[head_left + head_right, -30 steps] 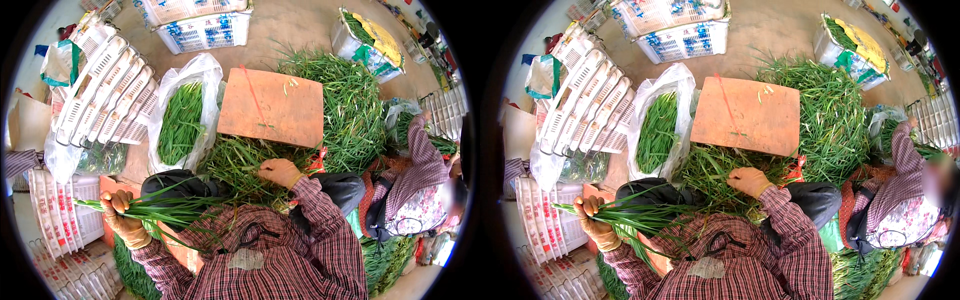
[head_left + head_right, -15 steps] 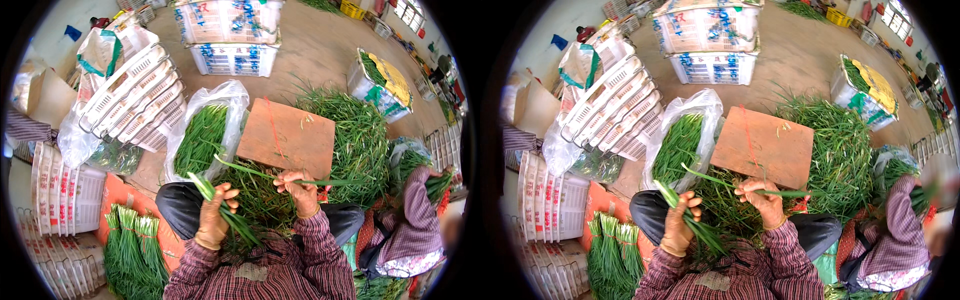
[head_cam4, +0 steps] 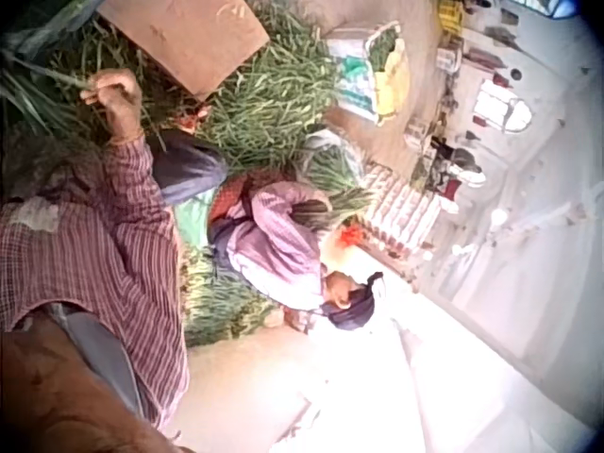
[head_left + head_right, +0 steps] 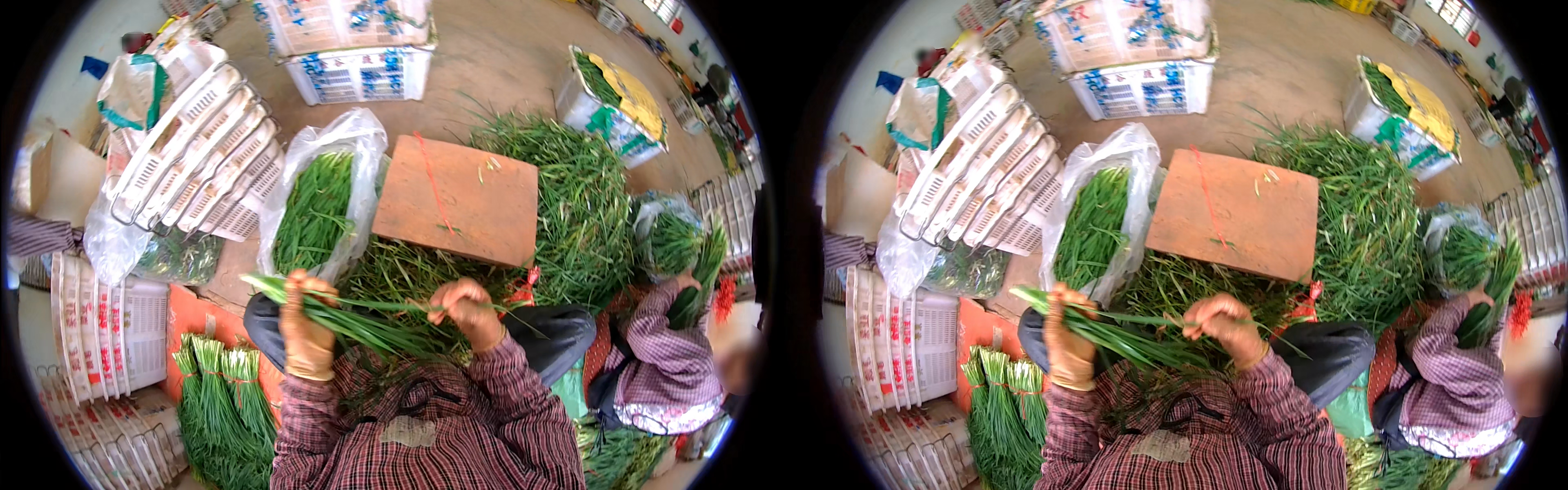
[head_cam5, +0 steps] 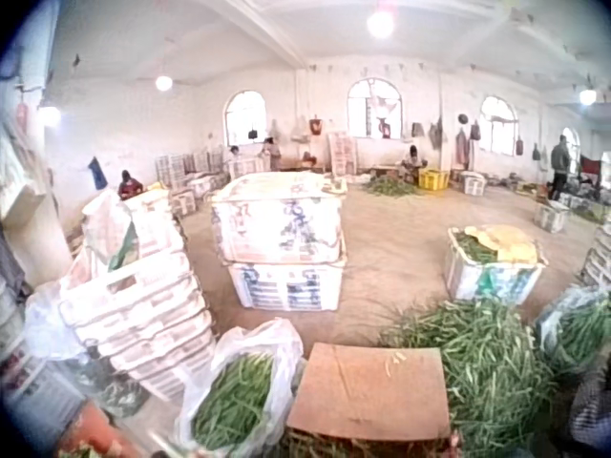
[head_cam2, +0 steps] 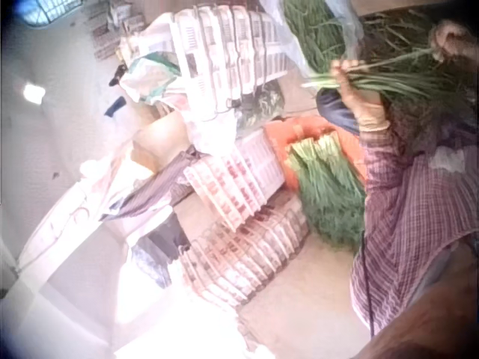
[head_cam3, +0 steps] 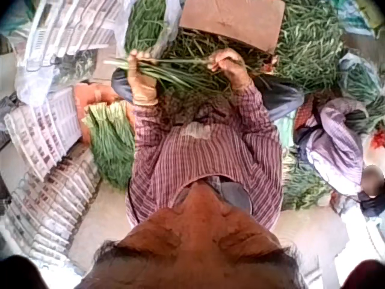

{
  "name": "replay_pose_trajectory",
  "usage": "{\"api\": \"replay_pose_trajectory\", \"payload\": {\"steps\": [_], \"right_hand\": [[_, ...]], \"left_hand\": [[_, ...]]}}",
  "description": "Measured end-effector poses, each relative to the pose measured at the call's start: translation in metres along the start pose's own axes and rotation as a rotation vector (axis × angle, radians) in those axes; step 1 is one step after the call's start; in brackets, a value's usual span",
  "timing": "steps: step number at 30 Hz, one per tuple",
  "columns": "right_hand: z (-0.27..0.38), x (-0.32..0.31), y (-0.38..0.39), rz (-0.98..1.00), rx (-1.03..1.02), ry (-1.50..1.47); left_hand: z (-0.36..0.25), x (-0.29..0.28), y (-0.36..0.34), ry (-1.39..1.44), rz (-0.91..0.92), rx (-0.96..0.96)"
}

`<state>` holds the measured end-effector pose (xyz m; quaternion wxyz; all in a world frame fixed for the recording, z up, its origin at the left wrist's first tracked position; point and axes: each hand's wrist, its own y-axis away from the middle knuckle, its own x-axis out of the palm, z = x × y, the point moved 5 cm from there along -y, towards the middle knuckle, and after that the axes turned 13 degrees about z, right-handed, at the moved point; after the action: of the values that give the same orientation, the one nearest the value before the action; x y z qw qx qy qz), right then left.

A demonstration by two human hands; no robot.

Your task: The person sorts green onions by hand, removing individual stalks from a pile, inspecting them, and placing the cleaned stalks into a plastic bag.

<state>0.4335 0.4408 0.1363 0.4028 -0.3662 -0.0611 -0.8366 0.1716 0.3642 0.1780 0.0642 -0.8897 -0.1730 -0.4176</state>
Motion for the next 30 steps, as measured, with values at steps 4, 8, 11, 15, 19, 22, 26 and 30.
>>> {"api": "replay_pose_trajectory", "payload": {"steps": [4, 8, 11, 15, 19, 22, 26, 30], "right_hand": [[-0.001, -0.063, 0.010, -0.303, 0.566, 0.680], [-0.050, -0.082, 0.030, 0.059, 1.001, 1.562], [-0.115, -0.078, 0.033, 0.355, 1.048, 1.604], [-0.178, -0.084, 0.048, 0.503, 1.024, 1.869], [-0.180, -0.089, 0.045, 0.523, 0.981, 1.852], [-0.146, -0.081, 0.026, 0.317, 0.949, 1.773], [-0.089, -0.080, 0.012, 0.054, 0.742, 1.455], [-0.050, -0.072, 0.004, -0.125, 0.769, 1.029]], "left_hand": [[-0.089, -0.051, 0.005, -0.142, -0.057, 0.268], [-0.152, -0.067, 0.028, -0.150, -0.072, 0.487], [-0.177, -0.081, 0.044, -0.174, -0.140, 0.546], [-0.173, -0.067, 0.042, -0.093, -0.059, 0.498], [-0.177, -0.068, 0.045, -0.021, 0.063, 0.483], [-0.177, -0.068, 0.051, -0.040, -0.011, 0.539], [-0.166, -0.072, 0.044, 0.001, 0.009, 0.490], [-0.142, -0.055, 0.034, 0.005, -0.049, 0.482]]}}
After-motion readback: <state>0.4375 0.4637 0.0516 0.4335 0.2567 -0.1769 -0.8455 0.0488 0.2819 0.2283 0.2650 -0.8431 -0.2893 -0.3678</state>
